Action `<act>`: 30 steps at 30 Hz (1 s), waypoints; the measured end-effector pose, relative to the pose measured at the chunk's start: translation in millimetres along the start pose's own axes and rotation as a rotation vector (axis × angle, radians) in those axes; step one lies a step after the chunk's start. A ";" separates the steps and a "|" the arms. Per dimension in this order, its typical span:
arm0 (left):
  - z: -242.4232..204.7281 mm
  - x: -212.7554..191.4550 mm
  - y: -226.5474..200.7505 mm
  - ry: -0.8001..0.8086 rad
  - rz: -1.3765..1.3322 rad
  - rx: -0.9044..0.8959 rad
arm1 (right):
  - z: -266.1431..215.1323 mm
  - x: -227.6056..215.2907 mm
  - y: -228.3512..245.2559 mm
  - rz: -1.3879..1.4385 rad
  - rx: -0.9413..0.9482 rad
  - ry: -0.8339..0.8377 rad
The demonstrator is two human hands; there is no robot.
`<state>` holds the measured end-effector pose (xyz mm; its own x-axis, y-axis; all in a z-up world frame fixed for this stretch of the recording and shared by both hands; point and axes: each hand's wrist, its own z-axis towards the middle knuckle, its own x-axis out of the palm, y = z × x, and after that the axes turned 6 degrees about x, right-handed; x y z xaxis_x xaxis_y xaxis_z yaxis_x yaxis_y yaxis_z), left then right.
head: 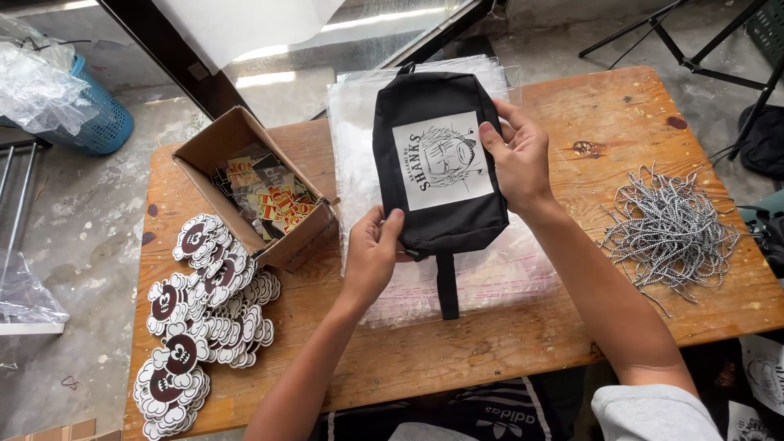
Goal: The person assembles small black pouches by attaching a flower-shaped keychain to the strap and placing a sticker inside. They then place the completed pouch into a clear plastic bag and add a small packet from a cardboard box before setting the package aside.
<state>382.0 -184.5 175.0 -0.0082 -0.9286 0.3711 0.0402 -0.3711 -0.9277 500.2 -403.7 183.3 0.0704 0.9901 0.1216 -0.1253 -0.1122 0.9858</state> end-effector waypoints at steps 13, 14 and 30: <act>-9.6 -3.8 -33.9 0.017 1.043 0.788 | -7.5 -90.5 35.4 -0.898 -0.037 -0.104; -12.4 -0.8 -32.1 0.070 0.950 0.766 | -7.9 -109.2 42.1 -0.968 -0.039 -0.119; -25.6 31.0 -16.5 0.646 0.824 0.675 | 7.9 -263.7 15.7 -1.287 0.452 -0.385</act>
<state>355.5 -207.3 200.8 -0.2188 -0.7874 -0.5762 0.7698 0.2236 -0.5979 487.5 -667.2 167.6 0.1617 0.3434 -0.9252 0.5497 0.7472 0.3734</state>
